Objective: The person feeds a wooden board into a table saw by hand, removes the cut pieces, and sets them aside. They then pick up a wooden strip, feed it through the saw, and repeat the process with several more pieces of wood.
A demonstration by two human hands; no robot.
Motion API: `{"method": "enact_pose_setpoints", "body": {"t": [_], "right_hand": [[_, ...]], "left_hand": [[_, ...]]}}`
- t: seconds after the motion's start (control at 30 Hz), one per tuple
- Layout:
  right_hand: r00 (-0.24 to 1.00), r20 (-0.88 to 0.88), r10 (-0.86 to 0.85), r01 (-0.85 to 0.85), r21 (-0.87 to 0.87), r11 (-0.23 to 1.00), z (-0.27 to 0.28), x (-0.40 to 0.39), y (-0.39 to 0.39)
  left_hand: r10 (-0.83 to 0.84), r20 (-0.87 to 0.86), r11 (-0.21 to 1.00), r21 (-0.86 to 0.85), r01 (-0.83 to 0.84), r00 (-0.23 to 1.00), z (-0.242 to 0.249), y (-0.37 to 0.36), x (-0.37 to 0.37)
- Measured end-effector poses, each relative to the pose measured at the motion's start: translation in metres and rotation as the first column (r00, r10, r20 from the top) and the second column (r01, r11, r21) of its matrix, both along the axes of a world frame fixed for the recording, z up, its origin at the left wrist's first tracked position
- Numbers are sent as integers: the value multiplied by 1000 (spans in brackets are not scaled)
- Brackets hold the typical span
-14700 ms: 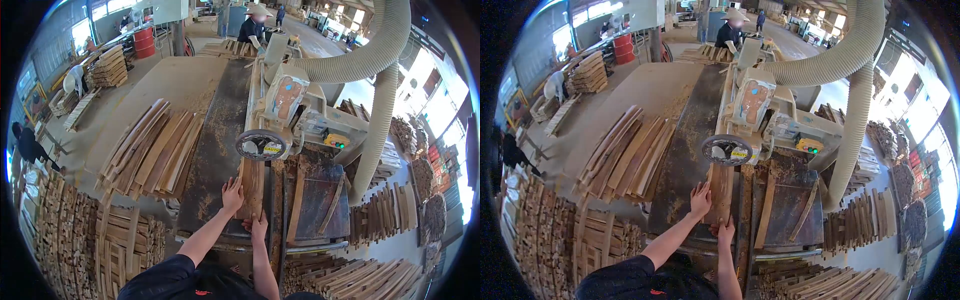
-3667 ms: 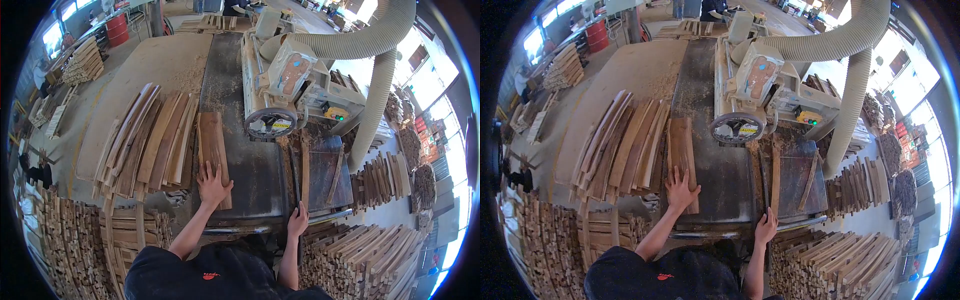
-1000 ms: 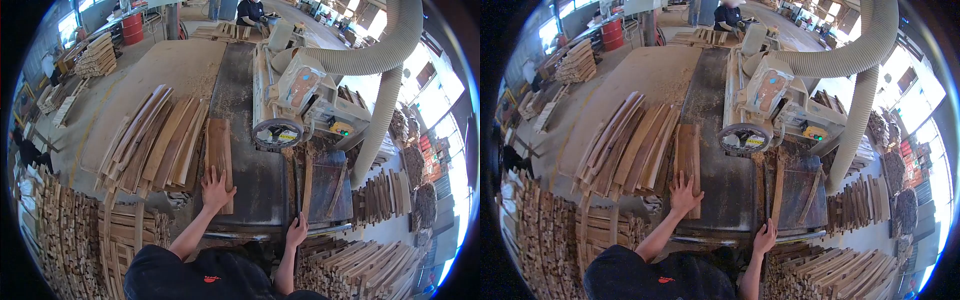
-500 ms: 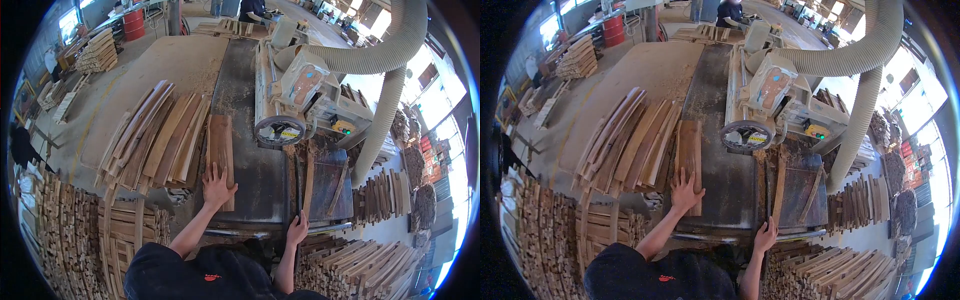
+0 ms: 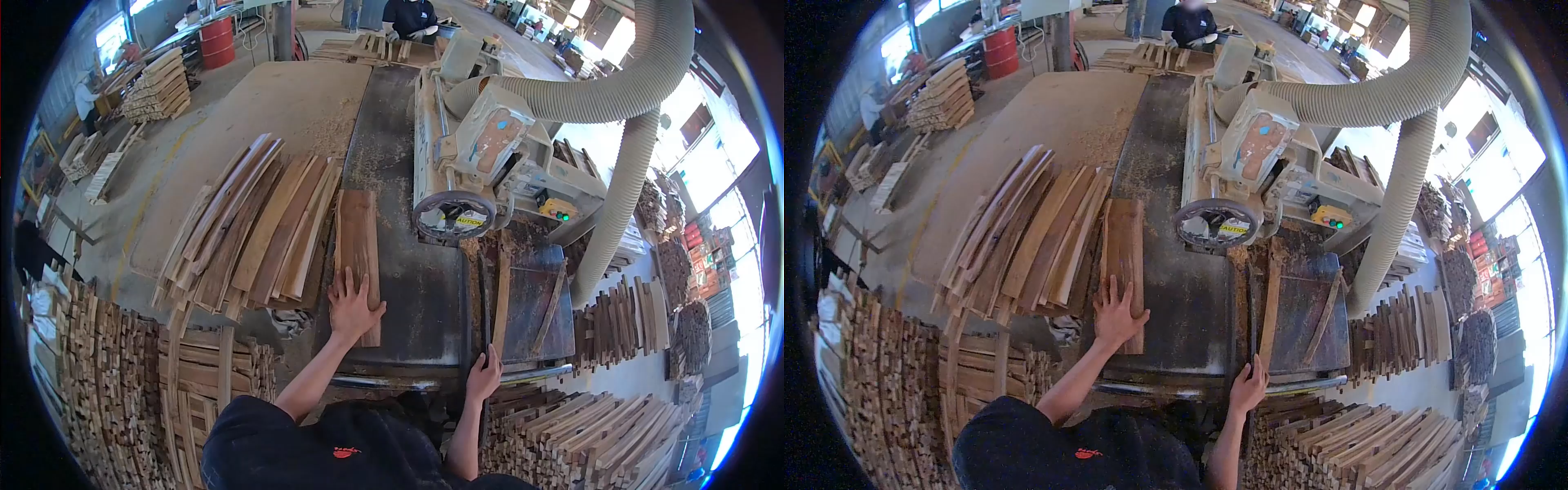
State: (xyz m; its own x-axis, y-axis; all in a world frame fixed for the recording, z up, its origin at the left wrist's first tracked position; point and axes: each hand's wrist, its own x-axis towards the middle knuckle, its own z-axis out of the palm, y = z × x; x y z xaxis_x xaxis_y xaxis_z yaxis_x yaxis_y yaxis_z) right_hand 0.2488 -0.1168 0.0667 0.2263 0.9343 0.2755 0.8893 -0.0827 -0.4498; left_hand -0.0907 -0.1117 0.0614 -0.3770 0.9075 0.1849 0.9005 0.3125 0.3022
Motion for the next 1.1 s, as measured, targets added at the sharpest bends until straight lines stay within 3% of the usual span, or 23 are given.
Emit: {"method": "enact_pose_setpoints", "body": {"t": [0.33, 0.43, 0.6, 1.1], "right_hand": [[1000, 14, 27, -27, 5, 1000, 2, 1, 1], [1000, 0, 16, -16, -14, 1000, 1, 2, 0], [1000, 8, 22, -22, 4, 1000, 0, 3, 2], [999, 16, 28, -28, -17, 999, -2, 4, 1]], "left_hand": [[7, 20, 1000, -10, -7, 1000, 1, 1, 0], [1, 15, 996, -93, 0, 1000, 0, 1, -1], [6, -17, 999, -32, -7, 1000, -1, 1, 0], [0, -8, 998, -67, -1, 1000, -1, 2, -1]]}}
